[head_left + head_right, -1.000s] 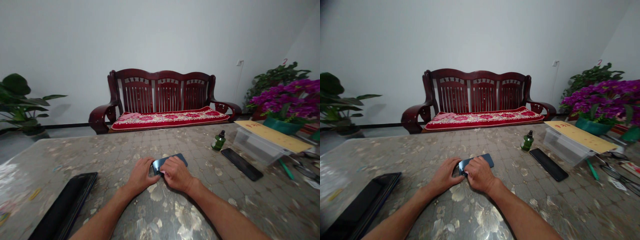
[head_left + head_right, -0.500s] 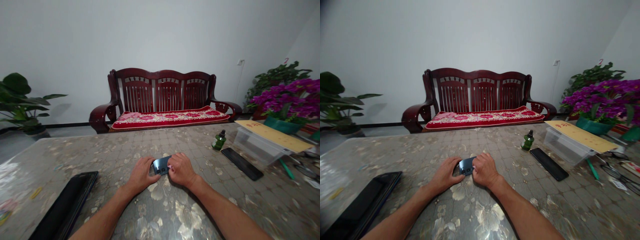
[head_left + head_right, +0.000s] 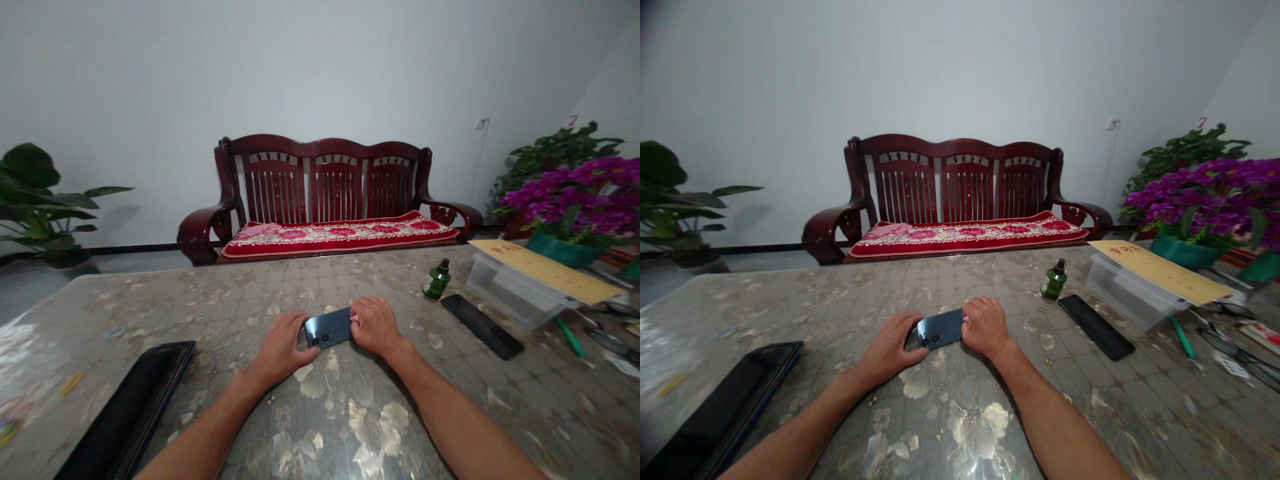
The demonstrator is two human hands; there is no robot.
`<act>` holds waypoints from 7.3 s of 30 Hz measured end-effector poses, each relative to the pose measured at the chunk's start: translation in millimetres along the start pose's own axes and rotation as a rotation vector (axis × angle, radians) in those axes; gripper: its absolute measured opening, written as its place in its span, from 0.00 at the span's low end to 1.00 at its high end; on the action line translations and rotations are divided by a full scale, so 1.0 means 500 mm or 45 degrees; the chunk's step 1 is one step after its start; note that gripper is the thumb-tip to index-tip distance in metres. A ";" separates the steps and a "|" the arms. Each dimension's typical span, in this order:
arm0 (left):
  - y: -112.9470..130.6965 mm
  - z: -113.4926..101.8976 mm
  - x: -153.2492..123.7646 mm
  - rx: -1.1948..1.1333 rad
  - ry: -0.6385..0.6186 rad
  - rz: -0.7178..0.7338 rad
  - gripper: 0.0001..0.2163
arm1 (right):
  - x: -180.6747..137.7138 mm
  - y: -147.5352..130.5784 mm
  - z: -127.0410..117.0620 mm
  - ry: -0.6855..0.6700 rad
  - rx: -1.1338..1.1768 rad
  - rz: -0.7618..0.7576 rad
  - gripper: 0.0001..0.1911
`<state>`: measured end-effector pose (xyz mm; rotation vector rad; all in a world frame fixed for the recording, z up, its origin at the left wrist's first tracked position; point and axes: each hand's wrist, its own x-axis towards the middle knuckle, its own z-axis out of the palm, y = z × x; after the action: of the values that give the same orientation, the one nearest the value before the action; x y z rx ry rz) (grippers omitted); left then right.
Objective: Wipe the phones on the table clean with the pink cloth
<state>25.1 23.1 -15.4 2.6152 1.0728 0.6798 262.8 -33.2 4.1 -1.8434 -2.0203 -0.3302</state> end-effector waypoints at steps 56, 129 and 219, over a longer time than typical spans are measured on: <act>0.054 0.034 0.095 -0.164 0.146 -0.342 0.15 | 0.046 0.063 0.051 0.604 1.300 0.779 0.17; 0.026 0.065 0.051 -0.230 0.095 -0.048 0.30 | 0.005 -0.040 0.029 -0.021 0.168 -0.191 0.08; 0.080 0.034 0.034 -0.021 0.014 -0.018 0.14 | 0.012 0.030 -0.010 -0.129 -0.151 0.328 0.09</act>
<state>68.1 6.4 -9.5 2.5902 1.0836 0.6979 278.2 -28.6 10.0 -2.2050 -1.8304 -0.2936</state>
